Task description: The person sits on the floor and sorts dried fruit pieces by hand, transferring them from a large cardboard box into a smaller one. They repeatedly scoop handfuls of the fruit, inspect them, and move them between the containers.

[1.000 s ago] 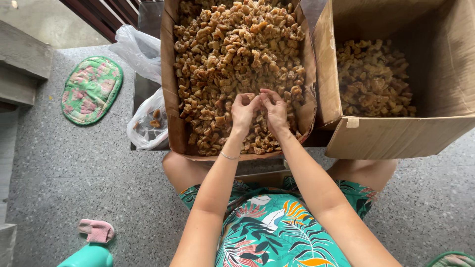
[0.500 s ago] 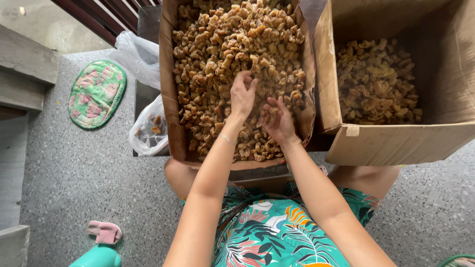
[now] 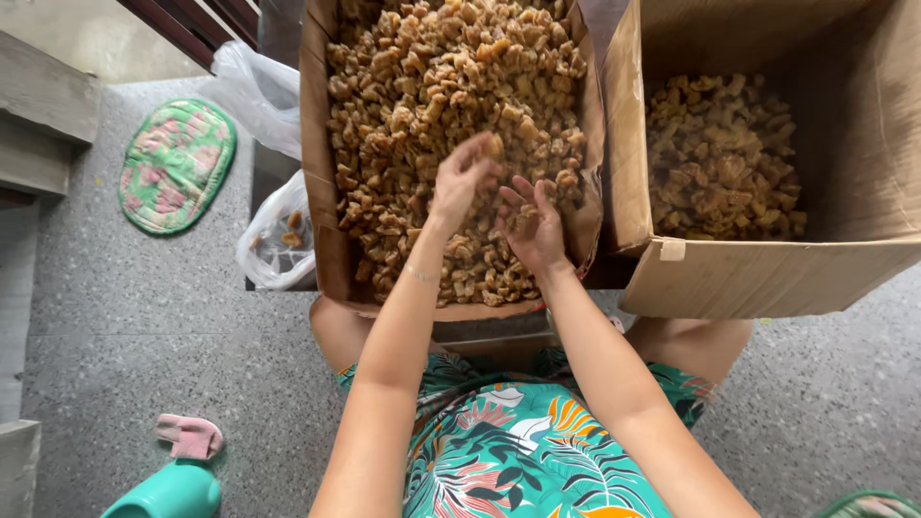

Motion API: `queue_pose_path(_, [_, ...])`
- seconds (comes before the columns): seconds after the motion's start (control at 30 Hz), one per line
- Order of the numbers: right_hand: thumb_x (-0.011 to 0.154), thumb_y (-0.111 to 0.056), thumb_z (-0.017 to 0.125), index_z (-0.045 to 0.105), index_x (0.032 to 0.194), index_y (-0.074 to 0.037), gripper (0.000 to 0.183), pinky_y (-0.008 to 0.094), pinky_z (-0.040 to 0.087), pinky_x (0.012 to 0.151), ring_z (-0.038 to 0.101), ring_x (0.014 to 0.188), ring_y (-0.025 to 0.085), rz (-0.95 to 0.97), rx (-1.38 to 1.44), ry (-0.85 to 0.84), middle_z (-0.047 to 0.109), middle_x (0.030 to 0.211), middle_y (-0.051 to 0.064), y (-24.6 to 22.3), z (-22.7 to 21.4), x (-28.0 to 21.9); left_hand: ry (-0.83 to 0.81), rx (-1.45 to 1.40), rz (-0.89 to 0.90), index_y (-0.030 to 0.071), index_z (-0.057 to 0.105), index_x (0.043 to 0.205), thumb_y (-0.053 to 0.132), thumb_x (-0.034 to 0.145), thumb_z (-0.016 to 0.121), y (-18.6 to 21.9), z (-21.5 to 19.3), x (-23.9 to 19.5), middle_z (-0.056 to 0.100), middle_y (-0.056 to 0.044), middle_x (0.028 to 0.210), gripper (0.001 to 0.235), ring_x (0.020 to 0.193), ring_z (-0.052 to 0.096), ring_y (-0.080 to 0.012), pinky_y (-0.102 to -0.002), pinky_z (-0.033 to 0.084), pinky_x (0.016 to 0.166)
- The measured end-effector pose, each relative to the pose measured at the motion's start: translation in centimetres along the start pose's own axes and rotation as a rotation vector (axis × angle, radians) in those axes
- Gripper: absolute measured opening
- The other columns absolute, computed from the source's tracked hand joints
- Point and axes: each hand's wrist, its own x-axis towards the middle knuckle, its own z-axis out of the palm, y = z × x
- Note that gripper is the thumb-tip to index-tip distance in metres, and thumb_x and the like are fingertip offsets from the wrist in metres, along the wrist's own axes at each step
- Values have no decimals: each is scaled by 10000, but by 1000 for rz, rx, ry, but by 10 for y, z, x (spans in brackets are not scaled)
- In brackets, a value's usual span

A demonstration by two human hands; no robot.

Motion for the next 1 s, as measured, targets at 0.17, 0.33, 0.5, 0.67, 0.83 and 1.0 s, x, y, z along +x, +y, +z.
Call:
queue_pose_path(0.17, [1046,-430,636,657,1280,-72,429,286,540,776,632,914,115,-40,-169,-70,700,1068,17,2,12,-4,-46,303,75,86,606,1396,155,972,715,18,2,-51,573,-102,1356,444,1204,658,-242,-312,576,969])
queue_pose_path(0.33, [1040,-359,686,660,1244,-71,354,257,550,738,638,855,91,-45,-172,-127,695,1009,-6,7,-1,-3,52,616,85,47,691,1274,152,968,733,7,5,-72,697,-114,1252,327,1031,714,-265,-342,599,894])
queue_pose_path(0.5, [978,-315,704,698,1155,-80,295,222,546,660,668,787,82,6,-184,-47,718,954,-3,7,-3,3,-30,510,227,74,724,1258,153,968,707,0,2,-77,722,-102,1255,300,1024,733,-185,-293,606,864])
queue_pose_path(0.67, [978,-239,760,664,1017,-81,189,243,569,670,682,735,109,-178,-413,16,725,845,28,21,-26,19,154,522,67,57,727,1239,207,945,736,-8,14,-79,725,-125,1164,331,945,714,-204,-322,603,820])
queue_pose_path(0.83, [1059,-240,737,647,1015,-81,188,287,573,706,671,753,144,-238,-305,-63,710,880,60,15,-32,17,202,403,-39,74,713,1278,235,934,723,-15,16,-71,746,-104,1176,380,1020,711,-173,-306,583,891])
queue_pose_path(1.0, [990,-340,664,649,1160,-42,343,357,625,863,725,934,204,-32,44,118,705,1061,106,-4,5,0,-13,-170,-86,73,608,1355,278,1010,623,-22,3,-57,707,-13,1226,402,1081,654,-94,-222,512,788])
